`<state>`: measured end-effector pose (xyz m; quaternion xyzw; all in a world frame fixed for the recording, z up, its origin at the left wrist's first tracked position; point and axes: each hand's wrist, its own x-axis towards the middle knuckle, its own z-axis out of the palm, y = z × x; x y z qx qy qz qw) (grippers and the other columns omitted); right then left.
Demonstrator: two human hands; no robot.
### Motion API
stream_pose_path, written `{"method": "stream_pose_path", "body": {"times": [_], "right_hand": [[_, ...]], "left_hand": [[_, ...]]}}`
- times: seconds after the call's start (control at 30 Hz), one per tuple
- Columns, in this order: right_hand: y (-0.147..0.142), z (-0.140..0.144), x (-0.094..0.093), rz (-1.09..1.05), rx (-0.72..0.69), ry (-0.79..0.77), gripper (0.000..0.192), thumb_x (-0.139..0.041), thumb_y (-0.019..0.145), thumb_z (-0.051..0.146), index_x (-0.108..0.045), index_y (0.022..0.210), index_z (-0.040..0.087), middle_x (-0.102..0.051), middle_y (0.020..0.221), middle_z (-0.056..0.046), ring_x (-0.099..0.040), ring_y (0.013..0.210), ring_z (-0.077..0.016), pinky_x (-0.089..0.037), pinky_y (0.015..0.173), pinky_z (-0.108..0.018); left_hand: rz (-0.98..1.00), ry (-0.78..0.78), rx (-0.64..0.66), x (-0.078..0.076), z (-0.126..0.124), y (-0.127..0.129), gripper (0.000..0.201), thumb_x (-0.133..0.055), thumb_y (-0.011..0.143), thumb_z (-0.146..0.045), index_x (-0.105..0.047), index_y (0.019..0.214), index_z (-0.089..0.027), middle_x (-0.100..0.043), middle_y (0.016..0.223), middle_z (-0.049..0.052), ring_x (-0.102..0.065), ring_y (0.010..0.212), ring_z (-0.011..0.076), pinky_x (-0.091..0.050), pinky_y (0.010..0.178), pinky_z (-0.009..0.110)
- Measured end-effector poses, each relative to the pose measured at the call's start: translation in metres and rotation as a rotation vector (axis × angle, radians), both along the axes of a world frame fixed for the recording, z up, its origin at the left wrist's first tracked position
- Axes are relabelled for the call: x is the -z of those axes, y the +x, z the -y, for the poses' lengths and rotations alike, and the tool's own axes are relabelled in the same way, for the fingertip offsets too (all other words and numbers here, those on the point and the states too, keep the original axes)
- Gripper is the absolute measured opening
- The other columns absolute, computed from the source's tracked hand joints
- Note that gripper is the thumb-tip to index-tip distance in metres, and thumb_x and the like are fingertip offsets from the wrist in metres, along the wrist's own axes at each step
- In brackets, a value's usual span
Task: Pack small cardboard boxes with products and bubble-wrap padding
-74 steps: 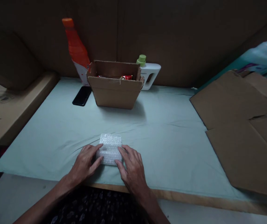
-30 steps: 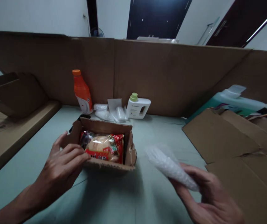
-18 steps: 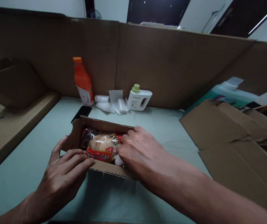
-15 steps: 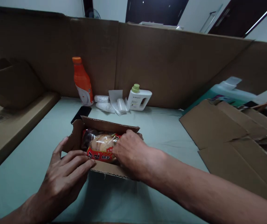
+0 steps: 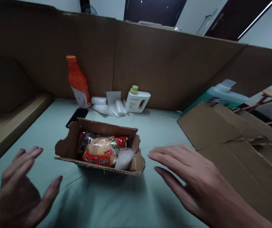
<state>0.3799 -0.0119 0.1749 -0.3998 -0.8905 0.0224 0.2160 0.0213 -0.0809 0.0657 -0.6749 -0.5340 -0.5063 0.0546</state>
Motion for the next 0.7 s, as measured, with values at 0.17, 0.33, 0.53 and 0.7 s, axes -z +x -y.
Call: {"method": "stream_pose_path", "body": {"times": [0.17, 0.33, 0.53, 0.7], "right_hand": [[0.009, 0.028, 0.09, -0.161, 0.174, -0.284, 0.049, -0.067, 0.087, 0.037, -0.061, 0.134, 0.027, -0.069, 0.13, -0.009, -0.07, 0.111, -0.0272, -0.059, 0.09, -0.04], [-0.04, 0.01, 0.155, -0.412, 0.242, -0.526, 0.057, -0.062, 0.082, 0.047, -0.062, 0.128, 0.013, -0.072, 0.12, -0.016, -0.069, 0.108, -0.0319, -0.058, 0.089, -0.044], [-0.018, -0.011, 0.141, -0.448, 0.548, -0.439, 0.041, -0.061, 0.074, 0.057, -0.068, 0.079, 0.017, -0.077, 0.077, -0.012, -0.071, 0.07, -0.0301, -0.057, 0.06, -0.038], [-0.007, 0.02, 0.176, -0.483, 0.421, -0.436, 0.035, -0.063, 0.07, 0.051, -0.074, 0.082, 0.019, -0.08, 0.085, -0.012, -0.075, 0.078, -0.0345, -0.062, 0.066, -0.04]], "left_hand": [[0.392, -0.549, -0.014, 0.055, 0.003, -0.016, 0.082, -0.069, 0.087, -0.039, -0.025, 0.156, -0.028, -0.041, 0.156, 0.016, -0.047, 0.138, 0.0349, -0.041, 0.113, 0.059], [0.626, -0.723, 0.171, 0.07, -0.034, 0.018, 0.073, -0.068, 0.081, -0.041, -0.038, 0.143, -0.018, -0.061, 0.133, 0.016, -0.065, 0.116, 0.0302, -0.055, 0.098, 0.047], [0.589, -0.57, 0.369, 0.044, -0.073, 0.067, 0.065, -0.067, 0.077, -0.03, -0.044, 0.136, -0.017, -0.06, 0.134, 0.011, -0.061, 0.118, 0.0249, -0.052, 0.101, 0.039], [0.555, -0.609, 0.264, 0.057, -0.033, 0.05, 0.055, -0.063, 0.082, -0.029, -0.048, 0.133, -0.017, -0.062, 0.13, 0.013, -0.062, 0.117, 0.0268, -0.052, 0.101, 0.043]]}}
